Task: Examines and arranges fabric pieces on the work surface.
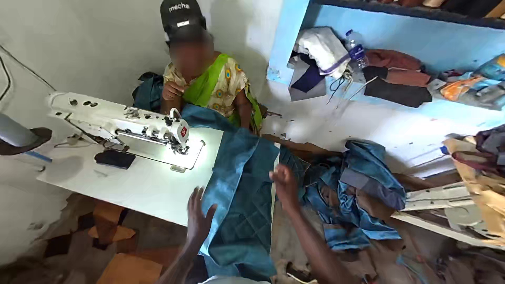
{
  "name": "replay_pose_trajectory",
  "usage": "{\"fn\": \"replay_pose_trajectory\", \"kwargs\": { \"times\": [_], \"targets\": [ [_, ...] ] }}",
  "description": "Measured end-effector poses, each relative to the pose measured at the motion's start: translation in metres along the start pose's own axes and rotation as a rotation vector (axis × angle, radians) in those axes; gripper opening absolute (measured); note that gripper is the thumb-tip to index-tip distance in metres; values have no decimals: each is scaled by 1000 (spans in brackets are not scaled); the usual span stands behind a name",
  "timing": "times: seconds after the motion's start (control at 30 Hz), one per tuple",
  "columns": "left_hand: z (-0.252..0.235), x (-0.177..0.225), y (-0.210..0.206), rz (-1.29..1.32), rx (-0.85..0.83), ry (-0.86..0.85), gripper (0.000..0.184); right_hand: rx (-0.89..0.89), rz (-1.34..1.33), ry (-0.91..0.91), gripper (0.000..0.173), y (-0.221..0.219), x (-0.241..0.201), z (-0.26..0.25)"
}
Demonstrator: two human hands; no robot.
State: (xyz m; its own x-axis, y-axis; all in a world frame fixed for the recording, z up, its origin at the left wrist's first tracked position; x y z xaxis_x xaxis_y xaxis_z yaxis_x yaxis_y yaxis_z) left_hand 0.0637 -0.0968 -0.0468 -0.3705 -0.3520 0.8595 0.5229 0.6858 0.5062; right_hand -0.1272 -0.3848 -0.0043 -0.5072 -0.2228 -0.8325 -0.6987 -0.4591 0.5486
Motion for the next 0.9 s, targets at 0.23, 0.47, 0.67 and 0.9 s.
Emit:
{"fn": "replay_pose_trajectory", "kwargs": {
  "times": [0.23, 0.47, 0.67, 0.9],
  "targets": [
    [164, -100, -9, 574, 196, 797, 65, -204, -524, -477, 47, -102, 76, 122],
    [153, -84, -16, 786, 276, 878, 53, -425, -471, -725, 31, -142, 68, 90],
    [132, -35, -6, 1091, 244, 826, 37, -223, -406, -400, 23, -100, 44, 52],
    [76, 9, -7, 883, 14, 460, 34, 104, -684, -186, 37, 15, -17, -30]
  ]
}}
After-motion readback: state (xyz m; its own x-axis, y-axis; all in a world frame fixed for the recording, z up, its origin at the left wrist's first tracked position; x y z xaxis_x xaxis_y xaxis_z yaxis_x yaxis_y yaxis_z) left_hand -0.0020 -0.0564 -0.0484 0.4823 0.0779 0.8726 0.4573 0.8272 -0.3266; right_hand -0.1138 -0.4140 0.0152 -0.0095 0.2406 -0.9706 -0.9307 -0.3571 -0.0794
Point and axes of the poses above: each hand's wrist, its own z-axis away from the middle knuckle, its own y-axis out of the back of the hand, x = y × z, the point moved 5 cm from there along -z, towards the middle knuckle, and after that the axes turned 5 degrees about z, right-handed, at the moved point
